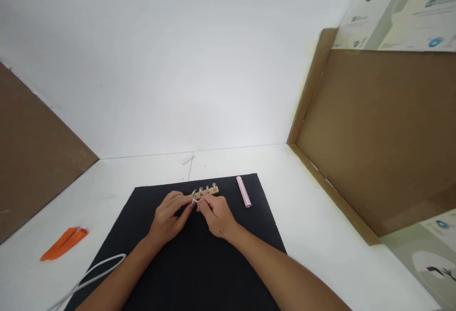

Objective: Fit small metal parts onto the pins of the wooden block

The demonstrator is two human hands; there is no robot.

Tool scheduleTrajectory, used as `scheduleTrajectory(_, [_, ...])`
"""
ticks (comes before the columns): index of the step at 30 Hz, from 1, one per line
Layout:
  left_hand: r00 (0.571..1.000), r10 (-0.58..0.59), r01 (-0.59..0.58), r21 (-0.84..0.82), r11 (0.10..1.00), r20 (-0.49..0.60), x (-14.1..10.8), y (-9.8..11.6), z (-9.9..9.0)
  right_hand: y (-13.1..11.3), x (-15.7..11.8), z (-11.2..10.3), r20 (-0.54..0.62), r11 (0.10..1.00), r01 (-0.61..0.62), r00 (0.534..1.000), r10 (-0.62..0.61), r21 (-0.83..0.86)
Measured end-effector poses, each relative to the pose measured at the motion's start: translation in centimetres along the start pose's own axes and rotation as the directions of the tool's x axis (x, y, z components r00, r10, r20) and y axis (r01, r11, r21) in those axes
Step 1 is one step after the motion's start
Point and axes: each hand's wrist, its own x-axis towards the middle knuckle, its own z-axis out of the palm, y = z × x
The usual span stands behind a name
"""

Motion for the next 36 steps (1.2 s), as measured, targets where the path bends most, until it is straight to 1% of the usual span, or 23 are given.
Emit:
scheduleTrajectory(7, [1.0,0.02,-0.02,0.02,1.0,0.0,0.0,0.04,-0.01,-0.18,-0.08,0.01,0.025,0.999,0.021,0.999,-0.021,-0.031])
scheduleTrajectory(15, [1.0,0.03,-0.03,0.013,0.999,0.001,0.04,0.12,-0.05,-0.05,0.35,0.08,-0.083,0.999,-0.046,0.996,0.043,-0.029])
scheduleTrajectory(18, [1.0,0.024,-0.024,0.011,1.0,0.006,0.09,0.17,-0.11,0.03,0.36,0.06,-0.096,0.999,-0.044,0.995,0.041,-0.031])
scheduleTrajectory(20, [1.0,0.017,-0.017,0.018,1.0,0.014,0.1,0.16,-0.11,0.0,0.26,0.05,-0.084,0.999,-0.026,0.996,0.023,-0.035])
scheduleTrajectory(25, [1.0,0.029,-0.029,0.036,0.999,0.006,0.0,0.0,-0.03,-0.23,-0.12,0.04,-0.003,0.999,0.034,0.999,-0.034,-0.04])
scheduleTrajectory(27, [0.999,0.035,-0.035,0.05,0.998,0.013,-0.03,-0.03,-0.03,-0.27,-0.23,0.05,0.009,0.998,0.052,0.999,-0.052,-0.04])
scheduleTrajectory(32, [0.997,0.055,-0.057,0.049,0.997,0.051,-0.02,0.05,-0.11,-0.28,-0.23,0.0,-0.007,0.998,0.056,0.998,-0.057,-0.021])
scheduleTrajectory(36, [0.997,0.053,-0.056,0.039,0.998,0.054,0.0,0.11,-0.16,-0.27,-0.01,0.01,-0.036,0.999,0.032,0.999,-0.032,-0.014])
